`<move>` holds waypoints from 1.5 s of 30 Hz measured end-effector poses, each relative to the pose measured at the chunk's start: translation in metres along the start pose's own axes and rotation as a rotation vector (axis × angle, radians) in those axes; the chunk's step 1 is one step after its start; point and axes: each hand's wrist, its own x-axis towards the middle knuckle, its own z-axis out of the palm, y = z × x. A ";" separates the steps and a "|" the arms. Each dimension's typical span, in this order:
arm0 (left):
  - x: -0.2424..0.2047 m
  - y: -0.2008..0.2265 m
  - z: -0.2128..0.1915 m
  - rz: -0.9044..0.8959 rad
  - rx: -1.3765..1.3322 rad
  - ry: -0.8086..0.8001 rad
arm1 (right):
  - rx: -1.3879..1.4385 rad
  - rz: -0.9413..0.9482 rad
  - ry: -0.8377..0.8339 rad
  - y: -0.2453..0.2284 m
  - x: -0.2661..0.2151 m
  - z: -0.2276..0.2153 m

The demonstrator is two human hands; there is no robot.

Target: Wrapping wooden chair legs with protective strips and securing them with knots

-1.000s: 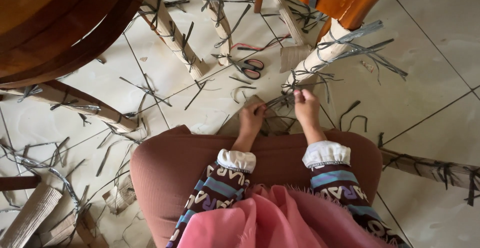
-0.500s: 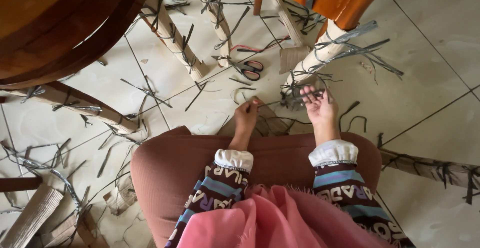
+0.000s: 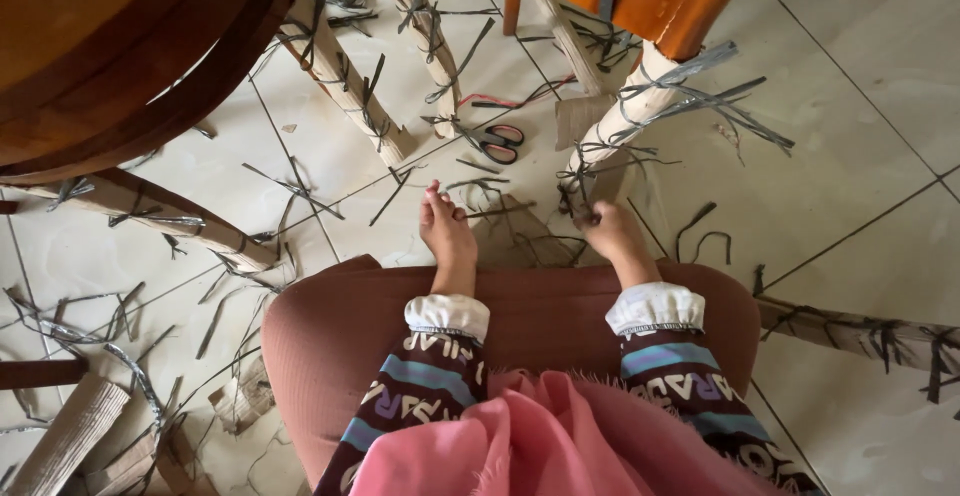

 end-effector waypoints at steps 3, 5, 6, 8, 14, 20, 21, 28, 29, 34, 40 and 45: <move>-0.019 0.013 0.016 0.071 0.106 -0.082 | 0.071 0.015 -0.210 -0.052 -0.050 -0.039; -0.025 0.005 0.014 0.126 0.247 -0.175 | 0.092 -0.072 -0.174 -0.055 -0.048 -0.033; -0.027 0.001 0.013 0.182 0.388 -0.268 | 0.114 -0.159 -0.138 -0.056 -0.046 -0.030; -0.033 -0.006 0.013 0.250 0.498 -0.364 | 0.240 -0.371 -0.026 -0.061 -0.054 -0.029; -0.060 -0.015 0.014 0.394 0.877 -0.644 | 0.386 -0.535 0.010 -0.066 -0.062 -0.015; -0.058 -0.014 0.014 0.352 0.914 -0.640 | 0.465 -0.389 0.079 -0.046 -0.039 -0.002; -0.056 -0.014 0.014 0.344 0.885 -0.622 | 0.577 -0.324 0.096 -0.041 -0.035 -0.002; -0.050 -0.012 0.010 0.286 0.846 -0.572 | 1.163 0.035 0.182 -0.043 -0.030 -0.040; -0.051 -0.010 0.011 0.290 0.834 -0.552 | 1.270 0.048 0.179 -0.040 -0.031 -0.046; -0.044 -0.010 0.013 0.284 0.754 -0.495 | 1.419 0.168 0.197 -0.019 -0.012 -0.046; -0.023 -0.026 0.001 0.280 0.682 -0.390 | 1.646 0.146 0.160 -0.011 -0.010 -0.066; -0.032 -0.019 0.008 0.231 0.600 -0.286 | 2.017 -0.348 -0.186 0.021 -0.005 -0.067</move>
